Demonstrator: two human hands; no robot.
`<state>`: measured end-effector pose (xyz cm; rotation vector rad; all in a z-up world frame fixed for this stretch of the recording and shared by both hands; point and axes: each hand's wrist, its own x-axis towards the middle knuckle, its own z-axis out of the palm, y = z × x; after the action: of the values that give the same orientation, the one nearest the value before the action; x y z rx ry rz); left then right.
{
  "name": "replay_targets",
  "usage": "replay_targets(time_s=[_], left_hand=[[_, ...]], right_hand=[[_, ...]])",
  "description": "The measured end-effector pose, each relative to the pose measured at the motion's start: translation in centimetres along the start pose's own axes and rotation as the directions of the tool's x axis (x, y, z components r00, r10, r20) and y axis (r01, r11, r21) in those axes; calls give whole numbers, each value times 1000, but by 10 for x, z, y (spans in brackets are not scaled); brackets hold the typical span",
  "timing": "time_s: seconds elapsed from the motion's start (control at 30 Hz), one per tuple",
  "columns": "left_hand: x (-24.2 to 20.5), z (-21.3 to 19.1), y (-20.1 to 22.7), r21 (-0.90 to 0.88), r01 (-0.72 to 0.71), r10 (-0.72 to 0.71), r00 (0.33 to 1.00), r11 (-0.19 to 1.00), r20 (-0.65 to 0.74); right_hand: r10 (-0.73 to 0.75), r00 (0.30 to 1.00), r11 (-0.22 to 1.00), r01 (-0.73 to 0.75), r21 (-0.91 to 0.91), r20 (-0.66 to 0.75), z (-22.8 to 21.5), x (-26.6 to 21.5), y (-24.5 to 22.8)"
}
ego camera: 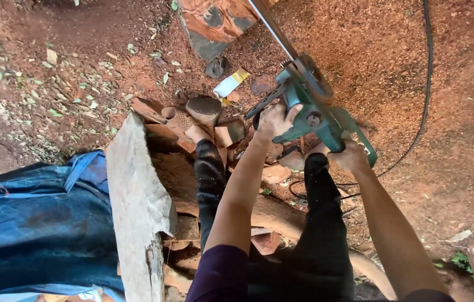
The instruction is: Using an electric chainsaw to cut through a large piece of timber on the ground.
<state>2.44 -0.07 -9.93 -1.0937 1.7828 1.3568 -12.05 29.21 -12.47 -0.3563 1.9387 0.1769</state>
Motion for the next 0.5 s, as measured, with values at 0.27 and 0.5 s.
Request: replay_targets(time_s=[0.27,0.5], left_hand=[[7,8,-16,30,-37,38,998,999,-49],[14,15,-43,20,-65,66,996,998,-60]], right_hand=[[-50,998,994,52,95,-30,3,-19,-16],[-28,999,997,30,70,-31,18,-31,-32]])
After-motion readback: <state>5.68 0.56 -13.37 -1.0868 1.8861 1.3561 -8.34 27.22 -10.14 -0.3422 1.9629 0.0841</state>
